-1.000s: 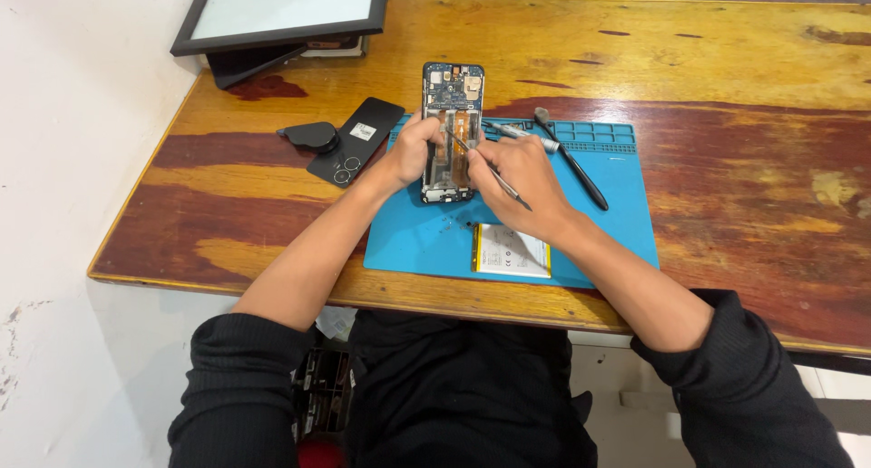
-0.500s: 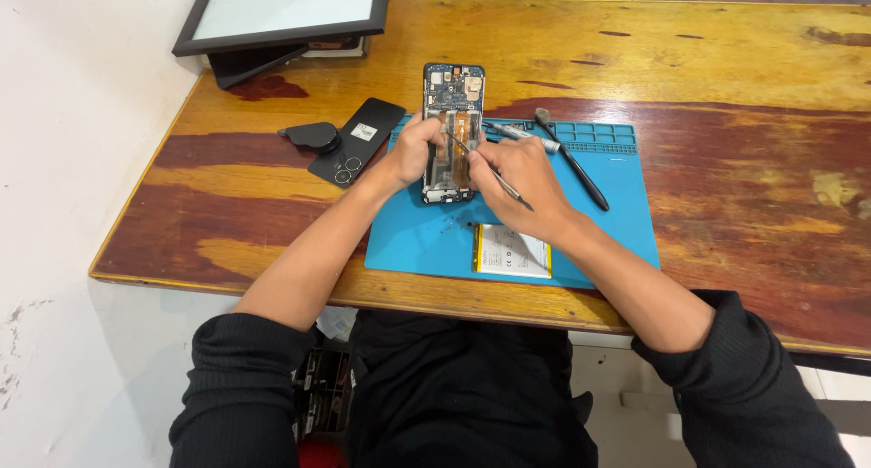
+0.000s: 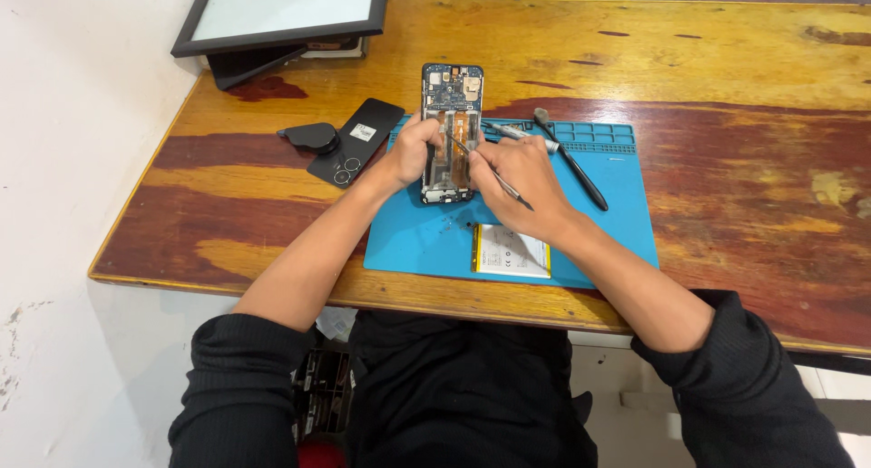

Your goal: The person repairs a disassembled smartphone at a wooden workbench, holding the phone body with its back cover removed and using a screwdriver and tweezers to work on the internal components. The removed battery lies on a blue mat beside the phone as the person manipulates parts inside the device.

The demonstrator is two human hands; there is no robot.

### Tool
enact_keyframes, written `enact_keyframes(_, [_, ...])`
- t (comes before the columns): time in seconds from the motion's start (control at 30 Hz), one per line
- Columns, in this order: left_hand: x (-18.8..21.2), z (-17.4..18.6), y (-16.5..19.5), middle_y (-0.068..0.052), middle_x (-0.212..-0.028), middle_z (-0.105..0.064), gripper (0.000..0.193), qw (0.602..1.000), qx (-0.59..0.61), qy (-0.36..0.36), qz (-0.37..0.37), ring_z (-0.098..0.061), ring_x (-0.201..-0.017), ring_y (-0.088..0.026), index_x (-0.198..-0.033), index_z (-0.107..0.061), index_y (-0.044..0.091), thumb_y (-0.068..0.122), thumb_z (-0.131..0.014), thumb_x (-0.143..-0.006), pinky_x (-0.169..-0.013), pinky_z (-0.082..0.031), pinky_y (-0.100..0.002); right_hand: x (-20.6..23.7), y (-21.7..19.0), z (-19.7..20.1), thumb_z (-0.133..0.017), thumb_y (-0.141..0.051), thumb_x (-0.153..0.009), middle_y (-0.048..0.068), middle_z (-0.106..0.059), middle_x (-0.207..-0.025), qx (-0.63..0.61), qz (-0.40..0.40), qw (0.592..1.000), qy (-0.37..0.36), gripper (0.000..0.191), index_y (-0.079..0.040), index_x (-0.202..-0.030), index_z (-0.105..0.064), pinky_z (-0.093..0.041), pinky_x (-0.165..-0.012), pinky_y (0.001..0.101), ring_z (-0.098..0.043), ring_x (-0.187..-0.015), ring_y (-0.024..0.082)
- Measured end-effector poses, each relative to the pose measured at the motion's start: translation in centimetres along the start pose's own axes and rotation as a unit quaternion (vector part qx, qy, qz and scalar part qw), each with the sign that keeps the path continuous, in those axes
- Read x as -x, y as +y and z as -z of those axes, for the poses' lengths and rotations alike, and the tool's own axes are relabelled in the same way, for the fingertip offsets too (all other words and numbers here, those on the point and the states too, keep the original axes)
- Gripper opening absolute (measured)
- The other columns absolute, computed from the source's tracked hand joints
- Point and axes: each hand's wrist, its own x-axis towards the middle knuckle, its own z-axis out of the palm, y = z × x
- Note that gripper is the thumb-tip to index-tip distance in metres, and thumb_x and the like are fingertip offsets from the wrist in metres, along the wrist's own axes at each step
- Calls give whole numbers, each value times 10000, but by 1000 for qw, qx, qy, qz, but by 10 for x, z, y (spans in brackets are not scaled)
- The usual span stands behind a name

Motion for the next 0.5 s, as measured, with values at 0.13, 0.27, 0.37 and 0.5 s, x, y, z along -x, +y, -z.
enact_keyframes(0.13, [1, -1, 2, -156, -1059, -745, 435, 1000, 0, -8, -10, -699, -949, -220, -1070, -699, -50, 121, -391, -815, -848, -556, -299, 0, 0, 1, -540, -125, -956, 93, -629, -591, -5, 9, 1000, 0, 312, -47, -677, -656, -395, -645, 459, -601, -577, 275])
enact_keyframes(0.27, [0, -2, 3, -189, -1058, -733, 452, 1000, 0, 7, 18, -635, -885, -249, -1097, -705, -76, 112, -398, -824, -745, -486, -334, -1, -1, 1, -545, -128, -975, 123, -632, -635, -22, -15, 1000, 5, 306, -29, -714, -670, -453, -588, 417, -606, -556, 269])
enact_keyframes(0.37, [1, -2, 3, -168, -1068, -735, 439, 1000, 12, -16, -16, -697, -979, -244, -1086, -688, -50, 116, -387, -813, -916, -563, -327, -1, -1, 2, -530, -117, -943, 110, -652, -600, -37, 1, 999, -7, 309, -25, -682, -668, -448, -557, 411, -609, -532, 253])
enact_keyframes(0.5, [1, -1, 3, -178, -1071, -739, 434, 1000, 5, -4, -6, -693, -970, -248, -1077, -698, -58, 114, -379, -837, -887, -556, -335, 0, -1, 0, -542, -122, -981, 133, -630, -599, -22, 7, 1000, 5, 340, -18, -681, -663, -446, -576, 425, -607, -544, 267])
